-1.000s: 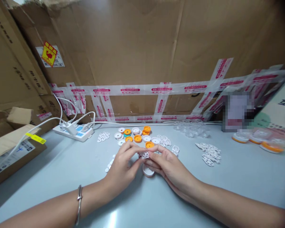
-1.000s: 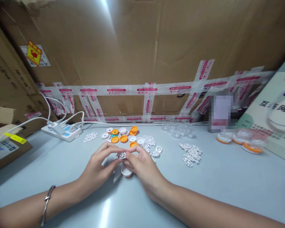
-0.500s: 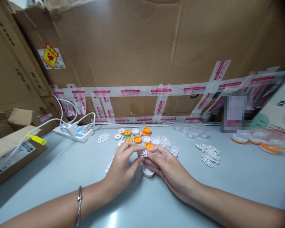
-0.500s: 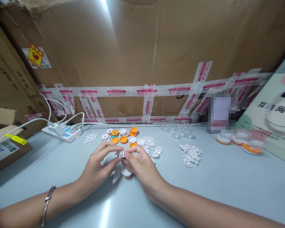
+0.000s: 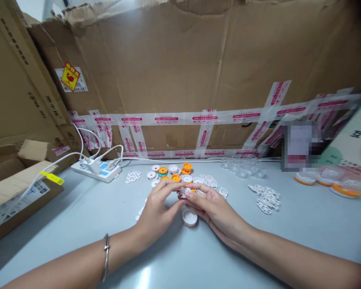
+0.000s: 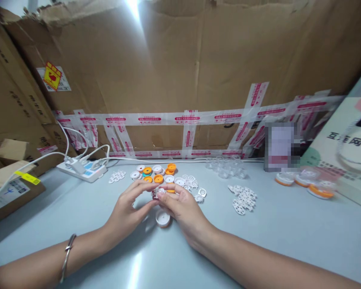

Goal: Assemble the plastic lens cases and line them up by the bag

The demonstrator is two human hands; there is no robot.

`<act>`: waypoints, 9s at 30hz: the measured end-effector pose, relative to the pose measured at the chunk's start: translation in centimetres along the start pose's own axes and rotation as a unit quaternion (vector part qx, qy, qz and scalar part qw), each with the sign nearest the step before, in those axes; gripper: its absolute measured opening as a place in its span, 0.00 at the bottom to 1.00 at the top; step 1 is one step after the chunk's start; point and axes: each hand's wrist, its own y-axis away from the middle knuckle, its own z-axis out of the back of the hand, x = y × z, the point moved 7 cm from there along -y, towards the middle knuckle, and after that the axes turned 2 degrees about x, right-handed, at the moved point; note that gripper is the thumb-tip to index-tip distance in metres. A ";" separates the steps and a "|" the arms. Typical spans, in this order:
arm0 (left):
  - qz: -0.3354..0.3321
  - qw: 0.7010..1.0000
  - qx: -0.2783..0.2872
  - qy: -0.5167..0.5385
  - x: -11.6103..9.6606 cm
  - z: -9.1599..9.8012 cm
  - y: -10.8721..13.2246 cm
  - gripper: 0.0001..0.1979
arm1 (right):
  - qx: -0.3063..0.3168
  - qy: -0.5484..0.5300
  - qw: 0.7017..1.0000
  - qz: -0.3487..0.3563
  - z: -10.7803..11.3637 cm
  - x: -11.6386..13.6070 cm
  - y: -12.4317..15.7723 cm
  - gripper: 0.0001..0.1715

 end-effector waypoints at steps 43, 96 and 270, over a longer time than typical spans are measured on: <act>-0.147 0.988 -0.018 -0.043 -0.3 -0.1 0.1 0.10 | 0.055 0.126 0.989 0.061 1.4 0.9 -0.9 0.25; -0.087 0.995 -0.046 -0.033 0.2 0.6 -0.2 0.03 | -0.010 0.336 0.936 0.104 5.0 6.5 -1.0 0.23; 0.122 0.977 0.146 -0.099 3.1 -2.6 0.6 0.14 | 0.072 0.406 0.881 0.232 1.5 2.3 -1.2 0.04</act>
